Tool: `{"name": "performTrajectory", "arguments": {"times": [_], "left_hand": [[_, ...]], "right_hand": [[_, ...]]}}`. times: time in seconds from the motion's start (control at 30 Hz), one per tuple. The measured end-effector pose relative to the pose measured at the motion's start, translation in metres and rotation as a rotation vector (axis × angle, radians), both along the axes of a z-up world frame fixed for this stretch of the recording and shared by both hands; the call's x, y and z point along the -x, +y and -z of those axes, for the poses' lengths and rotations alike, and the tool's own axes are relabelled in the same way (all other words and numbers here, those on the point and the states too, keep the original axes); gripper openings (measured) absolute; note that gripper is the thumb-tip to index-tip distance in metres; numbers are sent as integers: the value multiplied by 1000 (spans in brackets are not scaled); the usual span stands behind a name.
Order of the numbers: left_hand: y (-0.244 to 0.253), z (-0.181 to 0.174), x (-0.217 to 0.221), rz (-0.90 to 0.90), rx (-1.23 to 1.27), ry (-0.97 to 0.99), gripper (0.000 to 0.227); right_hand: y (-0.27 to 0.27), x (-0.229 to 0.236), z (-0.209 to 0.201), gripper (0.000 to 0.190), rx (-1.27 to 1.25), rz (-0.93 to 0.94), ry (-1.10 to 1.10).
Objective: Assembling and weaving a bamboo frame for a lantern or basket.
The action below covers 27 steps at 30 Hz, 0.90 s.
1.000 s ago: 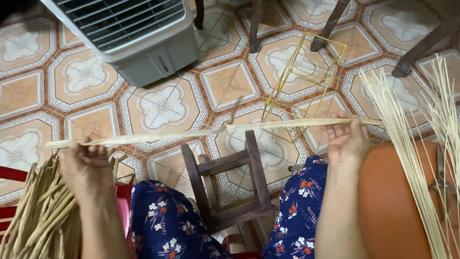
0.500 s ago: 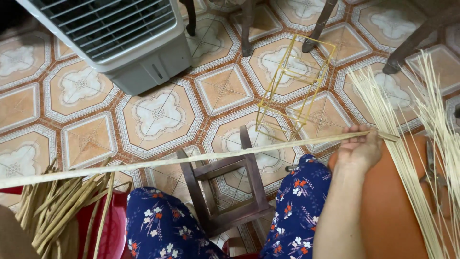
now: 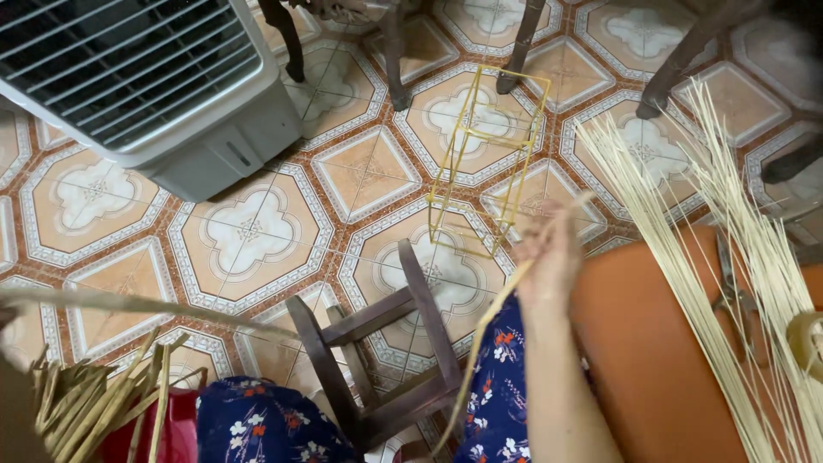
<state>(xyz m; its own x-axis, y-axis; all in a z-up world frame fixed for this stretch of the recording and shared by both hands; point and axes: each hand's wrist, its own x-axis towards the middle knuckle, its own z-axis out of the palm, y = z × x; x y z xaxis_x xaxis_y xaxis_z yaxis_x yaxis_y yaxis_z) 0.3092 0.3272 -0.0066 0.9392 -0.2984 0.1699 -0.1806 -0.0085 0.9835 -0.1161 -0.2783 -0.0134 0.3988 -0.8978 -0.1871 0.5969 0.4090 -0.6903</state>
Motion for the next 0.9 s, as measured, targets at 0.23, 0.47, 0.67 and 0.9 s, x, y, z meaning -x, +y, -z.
{"name": "performTrajectory", "arguments": {"times": [0.23, 0.47, 0.67, 0.9], "left_hand": [[-363, -73, 219, 444, -228, 141, 9], [-473, -11, 225, 790, -120, 77, 24], [-536, 104, 160, 556, -418, 127, 57], [-594, 313, 122, 321, -664, -306, 78]], "right_hand": [[81, -40, -7, 44, 285, -638, 175], [43, -38, 27, 25, 465, -575, 503], [14, -27, 15, 28, 172, -276, 411], [18, -33, 25, 31, 79, -247, 422]]}}
